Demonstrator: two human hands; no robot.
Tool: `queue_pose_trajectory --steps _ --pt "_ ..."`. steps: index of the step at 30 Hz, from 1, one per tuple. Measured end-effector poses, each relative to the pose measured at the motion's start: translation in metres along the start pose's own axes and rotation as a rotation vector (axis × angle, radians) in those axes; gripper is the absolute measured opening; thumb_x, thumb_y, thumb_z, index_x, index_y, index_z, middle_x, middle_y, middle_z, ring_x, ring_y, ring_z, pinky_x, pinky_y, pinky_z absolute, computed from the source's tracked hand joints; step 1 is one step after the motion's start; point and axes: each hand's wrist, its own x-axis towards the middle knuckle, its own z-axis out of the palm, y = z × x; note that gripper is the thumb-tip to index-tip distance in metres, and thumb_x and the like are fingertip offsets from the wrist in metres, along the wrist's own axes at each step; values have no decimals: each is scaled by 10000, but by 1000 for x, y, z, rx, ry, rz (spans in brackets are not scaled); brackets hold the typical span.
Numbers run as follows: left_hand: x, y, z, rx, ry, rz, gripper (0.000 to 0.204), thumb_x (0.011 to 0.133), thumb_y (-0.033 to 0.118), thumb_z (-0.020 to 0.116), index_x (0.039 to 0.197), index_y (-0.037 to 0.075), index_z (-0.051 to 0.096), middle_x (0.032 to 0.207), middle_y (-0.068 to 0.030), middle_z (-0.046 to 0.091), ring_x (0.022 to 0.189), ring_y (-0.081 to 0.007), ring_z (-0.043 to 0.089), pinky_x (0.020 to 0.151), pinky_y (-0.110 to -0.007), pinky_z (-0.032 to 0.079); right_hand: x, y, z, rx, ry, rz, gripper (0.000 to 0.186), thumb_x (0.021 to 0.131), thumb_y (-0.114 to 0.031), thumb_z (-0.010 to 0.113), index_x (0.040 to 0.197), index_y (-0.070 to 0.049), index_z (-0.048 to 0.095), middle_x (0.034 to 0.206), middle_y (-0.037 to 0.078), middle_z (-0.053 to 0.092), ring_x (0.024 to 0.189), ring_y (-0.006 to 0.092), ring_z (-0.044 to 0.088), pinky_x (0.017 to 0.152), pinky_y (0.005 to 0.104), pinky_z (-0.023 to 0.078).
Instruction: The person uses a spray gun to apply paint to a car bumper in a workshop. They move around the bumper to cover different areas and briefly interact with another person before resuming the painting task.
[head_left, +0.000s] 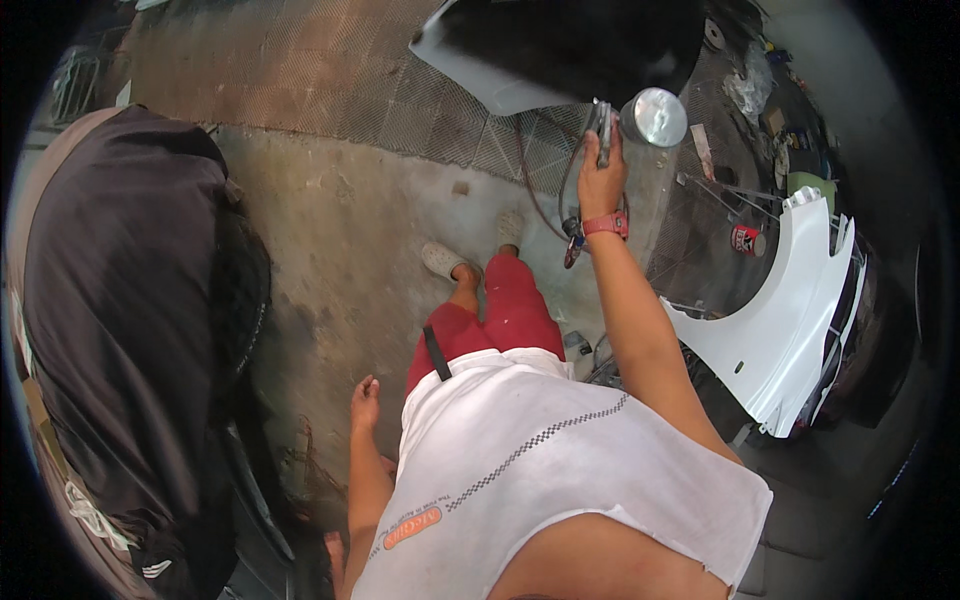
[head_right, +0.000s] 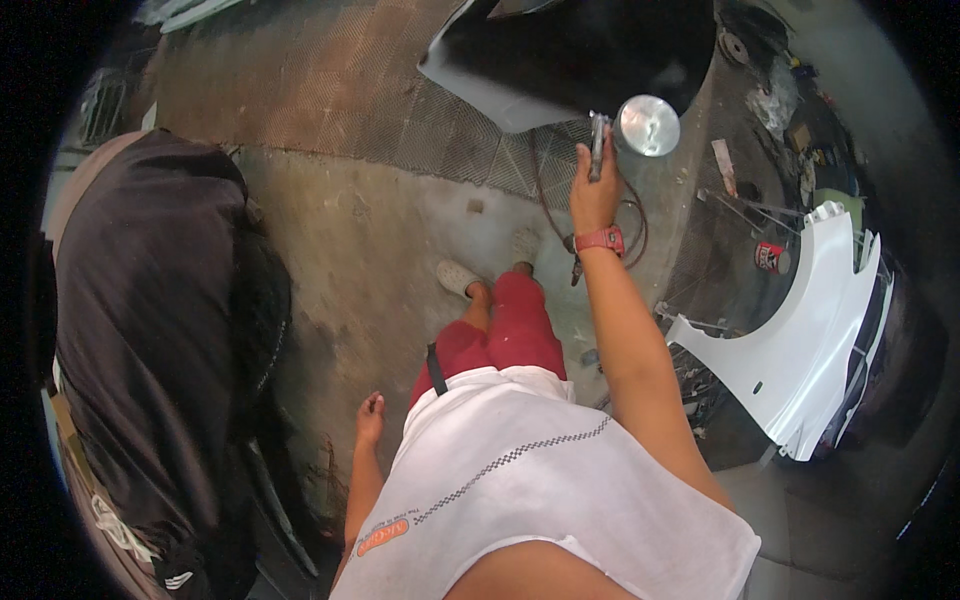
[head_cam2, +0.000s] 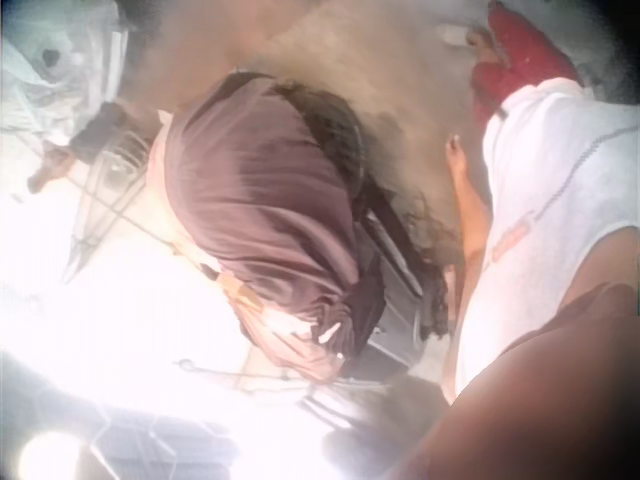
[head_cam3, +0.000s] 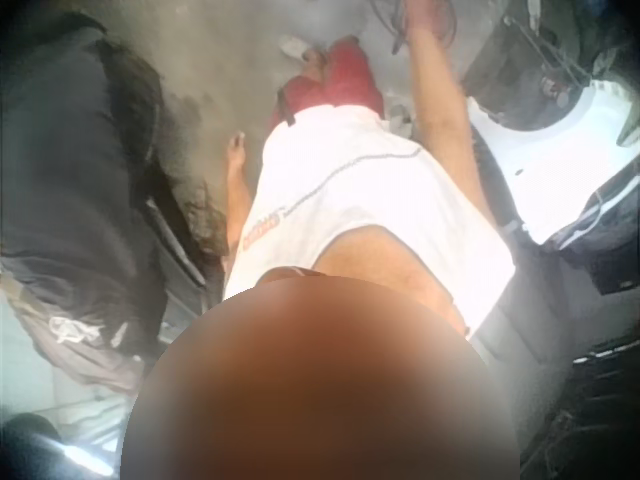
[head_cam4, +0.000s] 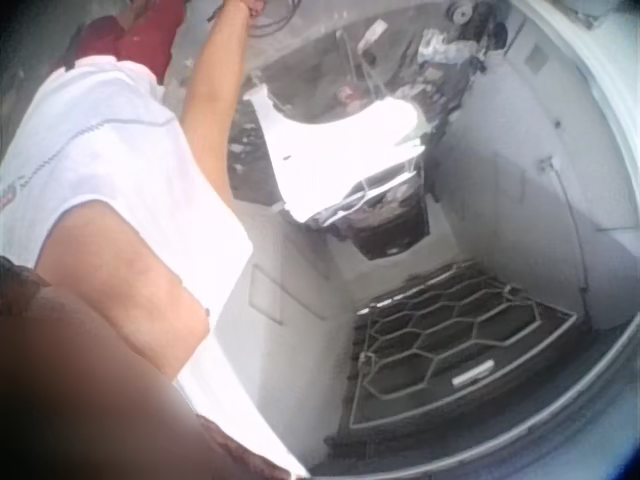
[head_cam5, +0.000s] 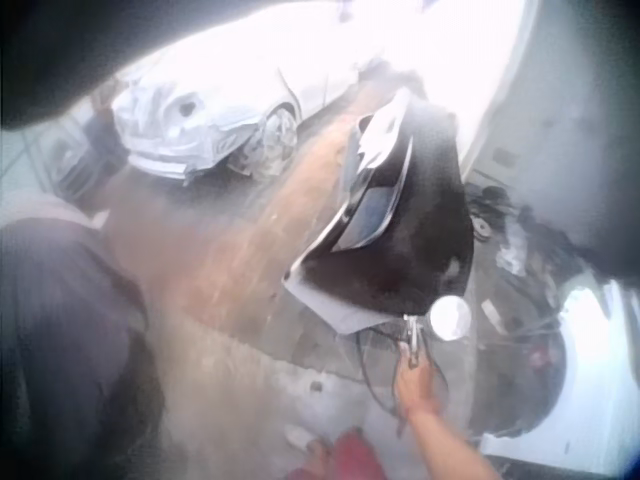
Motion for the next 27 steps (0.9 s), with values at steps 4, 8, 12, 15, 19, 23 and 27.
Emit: queue_pose_trajectory --steps 4,8,12,15,19,23,27 --pt "-17 -9 20 -70 -8 -30 480 1084 317 596 1494 67 578 1451 -169 638 1325 -279 619 1115 -395 468 -36 43 22 -209 -210 -26 586 1026 -462 666 1463 -75 614 1193 286 722 1055 460 712 879 485 576" --pt "-53 24 23 -101 32 -94 477 1088 303 589 1503 68 563 1452 -162 625 1293 -268 628 1058 -401 505 -48 77 66 -250 -467 38 567 1004 -444 697 1436 -81 638 1239 265 713 1131 451 691 934 483 562" --pt "-85 66 24 -145 97 -140 486 1089 308 597 1506 63 558 1425 -162 629 1251 -245 632 910 -365 557 -52 97 107 -155 -565 48 594 1003 -478 676 1416 -52 643 1179 302 715 1080 483 691 924 507 558" --pt "-89 70 33 -137 77 -139 510 1089 329 602 1516 57 543 1405 -157 638 1104 -204 668 794 -328 564 -47 107 116 -165 -630 73 647 1011 -512 646 1436 -26 612 1202 308 710 1094 503 683 947 529 545" --pt "-79 61 66 -193 81 -42 531 1092 345 598 1528 51 524 1390 -153 653 967 -167 681 756 -312 562 -42 123 83 -205 -564 218 635 1013 -492 658 1436 -21 610 1301 317 671 1190 483 655 996 508 529" --pt "-87 78 86 -80 0 -117 521 1094 335 592 1525 51 526 1411 -173 648 1144 -206 665 834 -318 584 -55 145 30 -221 -257 132 568 1040 -439 639 1449 -46 610 1301 305 679 1202 472 659 995 496 532" --pt "-95 110 99 -104 -12 -88 501 1095 329 586 1528 82 533 1441 -175 633 1274 -241 628 994 -344 545 -54 164 12 -226 -253 161 626 1026 -470 652 1398 31 619 1312 310 673 1213 473 652 1016 503 522"
